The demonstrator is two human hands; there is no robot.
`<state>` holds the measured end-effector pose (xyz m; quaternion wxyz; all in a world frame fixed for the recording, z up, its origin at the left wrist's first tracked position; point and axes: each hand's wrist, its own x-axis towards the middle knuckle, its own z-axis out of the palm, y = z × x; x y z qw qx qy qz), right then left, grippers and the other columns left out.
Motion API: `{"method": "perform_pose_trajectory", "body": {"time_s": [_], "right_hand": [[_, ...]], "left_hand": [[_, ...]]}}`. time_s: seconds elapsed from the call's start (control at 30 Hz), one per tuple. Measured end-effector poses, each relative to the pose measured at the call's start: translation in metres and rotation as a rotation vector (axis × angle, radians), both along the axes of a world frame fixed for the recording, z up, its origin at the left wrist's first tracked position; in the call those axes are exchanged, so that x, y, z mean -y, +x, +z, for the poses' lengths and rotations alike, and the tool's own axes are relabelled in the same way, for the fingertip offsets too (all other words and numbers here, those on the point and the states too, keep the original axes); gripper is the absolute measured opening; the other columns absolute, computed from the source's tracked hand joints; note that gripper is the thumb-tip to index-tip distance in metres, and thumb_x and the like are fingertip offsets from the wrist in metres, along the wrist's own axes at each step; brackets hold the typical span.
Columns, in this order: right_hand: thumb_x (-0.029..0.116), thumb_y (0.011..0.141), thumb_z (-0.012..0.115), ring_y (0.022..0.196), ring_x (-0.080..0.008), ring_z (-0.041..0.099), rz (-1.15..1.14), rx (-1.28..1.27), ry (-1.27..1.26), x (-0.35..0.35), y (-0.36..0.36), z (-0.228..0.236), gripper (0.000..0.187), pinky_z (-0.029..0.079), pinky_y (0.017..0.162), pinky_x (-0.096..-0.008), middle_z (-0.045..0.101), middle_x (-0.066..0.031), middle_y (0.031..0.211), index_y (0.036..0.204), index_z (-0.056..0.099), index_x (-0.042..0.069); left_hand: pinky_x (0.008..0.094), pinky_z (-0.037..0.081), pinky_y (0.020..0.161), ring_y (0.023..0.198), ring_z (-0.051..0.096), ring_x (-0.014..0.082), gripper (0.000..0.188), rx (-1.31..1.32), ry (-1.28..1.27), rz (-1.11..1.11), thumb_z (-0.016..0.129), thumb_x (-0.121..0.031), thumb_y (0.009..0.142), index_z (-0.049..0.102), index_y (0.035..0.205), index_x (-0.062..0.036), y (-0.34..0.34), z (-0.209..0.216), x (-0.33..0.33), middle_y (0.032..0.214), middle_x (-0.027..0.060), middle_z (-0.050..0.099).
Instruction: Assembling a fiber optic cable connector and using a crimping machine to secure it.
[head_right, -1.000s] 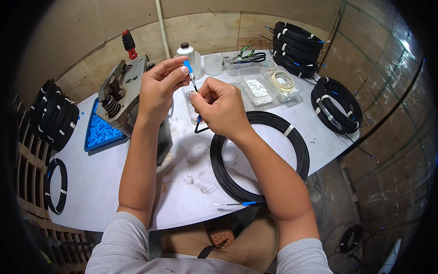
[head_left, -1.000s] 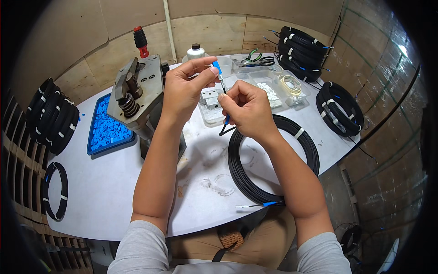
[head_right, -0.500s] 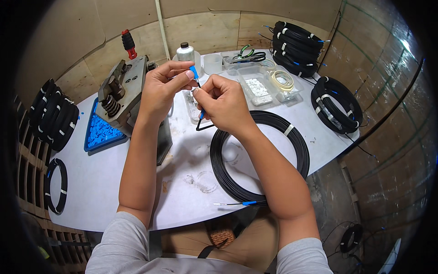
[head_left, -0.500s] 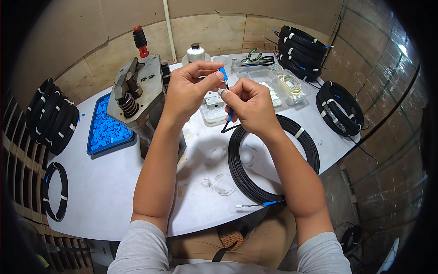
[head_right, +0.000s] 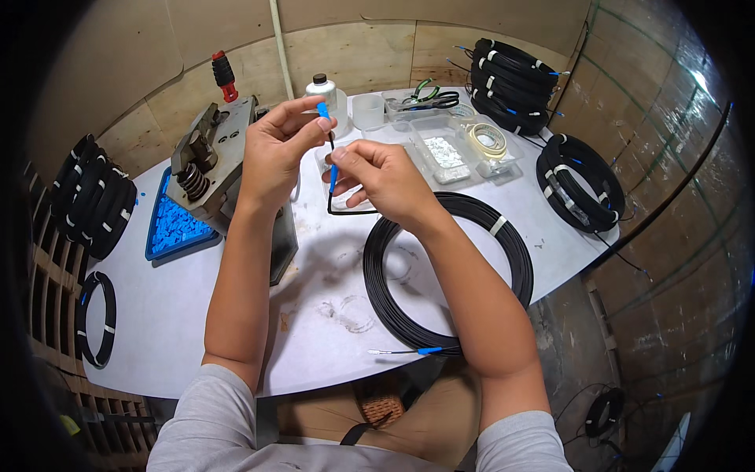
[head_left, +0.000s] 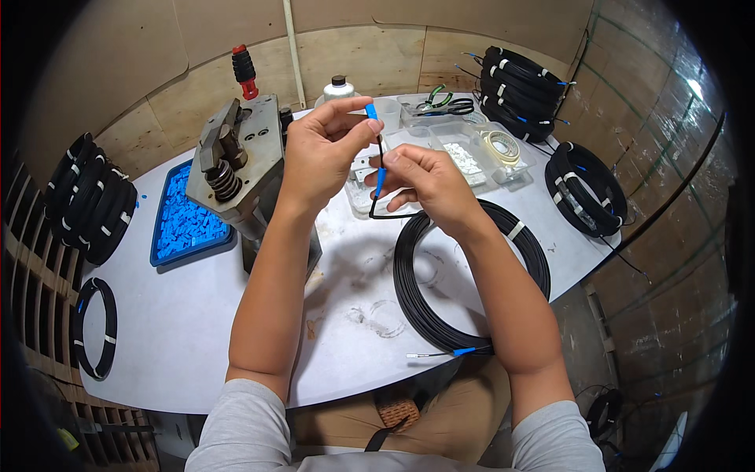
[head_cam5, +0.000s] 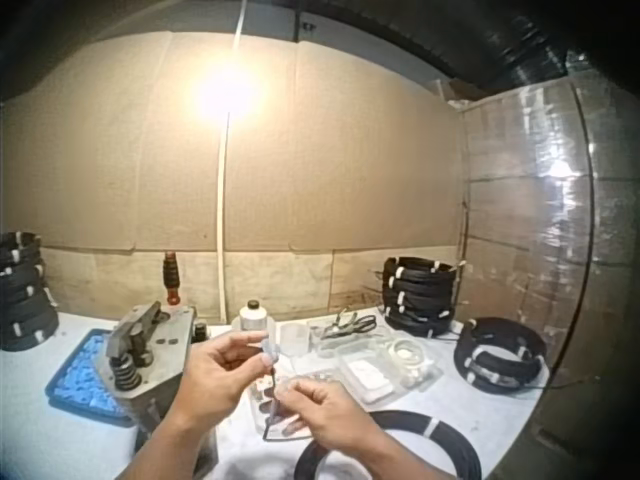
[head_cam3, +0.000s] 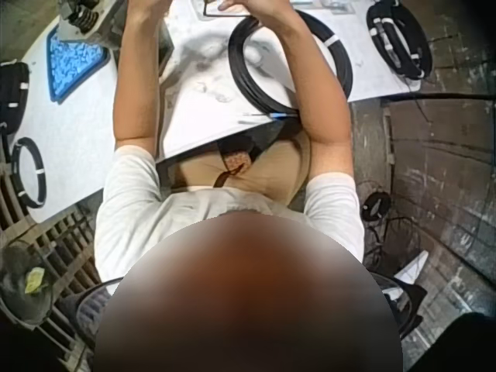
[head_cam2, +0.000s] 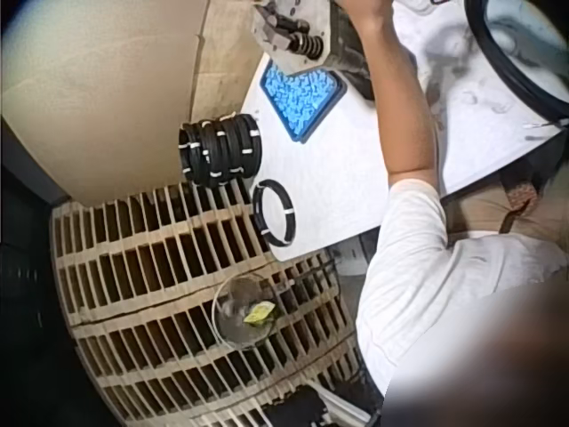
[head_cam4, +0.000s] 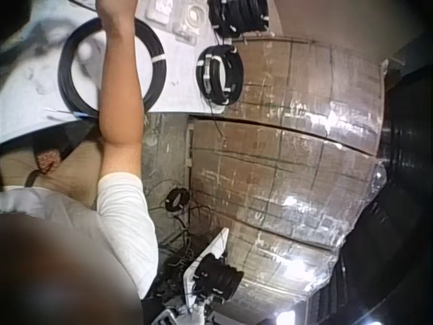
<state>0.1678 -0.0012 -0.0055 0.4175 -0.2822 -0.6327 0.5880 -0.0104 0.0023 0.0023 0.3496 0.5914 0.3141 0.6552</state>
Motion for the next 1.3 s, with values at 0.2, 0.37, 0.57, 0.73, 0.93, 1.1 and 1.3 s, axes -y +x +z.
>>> {"method": "perform_pose_trajectory", "body": {"time_s": [0.2, 0.37, 0.57, 0.73, 0.93, 1.1, 1.3], "right_hand": [[0.027, 0.098, 0.066, 0.078, -0.0099, 0.064, 0.209, 0.167, 0.116, -0.008, 0.001, -0.013, 0.024, 0.051, 0.073, -0.0269, 0.071, -0.0029, 0.086, 0.096, 0.070, 0.003], [0.028, 0.097, 0.068, 0.076, -0.0094, 0.063, 0.084, 0.065, 0.129, -0.010, 0.006, -0.009, 0.027, 0.051, 0.070, -0.0269, 0.071, -0.0041, 0.082, 0.089, 0.069, 0.002], [0.025, 0.095, 0.072, 0.068, -0.0093, 0.062, 0.041, 0.000, 0.111, -0.009, 0.003, -0.010, 0.025, 0.051, 0.063, -0.0240, 0.069, -0.0045, 0.079, 0.085, 0.069, 0.001], [0.024, 0.094, 0.072, 0.065, -0.0082, 0.060, -0.002, -0.018, 0.127, -0.007, 0.001, -0.010, 0.026, 0.051, 0.061, -0.0231, 0.068, -0.0033, 0.075, 0.084, 0.070, 0.000], [0.023, 0.094, 0.072, 0.062, -0.0071, 0.058, -0.042, -0.040, 0.147, -0.008, 0.003, -0.009, 0.025, 0.048, 0.058, -0.0230, 0.066, -0.0022, 0.072, 0.085, 0.072, -0.001], [0.021, 0.094, 0.072, 0.061, -0.0067, 0.057, -0.095, -0.027, 0.192, -0.006, 0.000, -0.010, 0.024, 0.047, 0.057, -0.0229, 0.065, -0.0020, 0.071, 0.085, 0.072, -0.001], [0.021, 0.095, 0.071, 0.061, -0.0059, 0.056, -0.159, -0.039, 0.208, -0.002, -0.003, -0.008, 0.022, 0.046, 0.056, -0.0220, 0.065, -0.0014, 0.070, 0.085, 0.072, 0.000]], "left_hand": [[0.0293, 0.057, 0.080, 0.085, 0.069, 0.0145, 0.034, 0.046, 0.005, 0.024, 0.076, -0.007, 0.087, 0.066, 0.118, 0.0043, -0.001, 0.002, 0.001, 0.094, 0.0125, 0.074], [0.0293, 0.056, 0.080, 0.086, 0.067, 0.0130, 0.032, -0.012, -0.015, -0.071, 0.078, -0.008, 0.085, 0.069, 0.115, 0.0010, 0.001, 0.003, 0.002, 0.094, 0.0116, 0.074], [0.0300, 0.054, 0.081, 0.087, 0.067, 0.0130, 0.032, -0.043, -0.050, -0.111, 0.077, -0.011, 0.086, 0.069, 0.115, -0.0001, -0.002, 0.001, 0.003, 0.094, 0.0108, 0.073], [0.0304, 0.055, 0.080, 0.085, 0.067, 0.0139, 0.028, -0.015, -0.052, -0.162, 0.073, -0.014, 0.091, 0.069, 0.115, -0.0005, -0.005, -0.001, -0.001, 0.092, 0.0098, 0.073], [0.0312, 0.055, 0.079, 0.085, 0.067, 0.0149, 0.026, -0.019, -0.038, -0.207, 0.071, -0.017, 0.094, 0.069, 0.114, -0.0003, -0.002, -0.004, -0.003, 0.093, 0.0096, 0.073], [0.0316, 0.056, 0.080, 0.087, 0.068, 0.0156, 0.025, 0.017, -0.050, -0.241, 0.069, -0.015, 0.095, 0.068, 0.114, 0.0007, 0.000, -0.007, -0.005, 0.098, 0.0108, 0.073], [0.0327, 0.056, 0.083, 0.091, 0.069, 0.0175, 0.027, 0.061, -0.047, -0.269, 0.069, -0.016, 0.095, 0.066, 0.116, 0.0008, 0.002, -0.013, -0.009, 0.102, 0.0130, 0.072]]}}
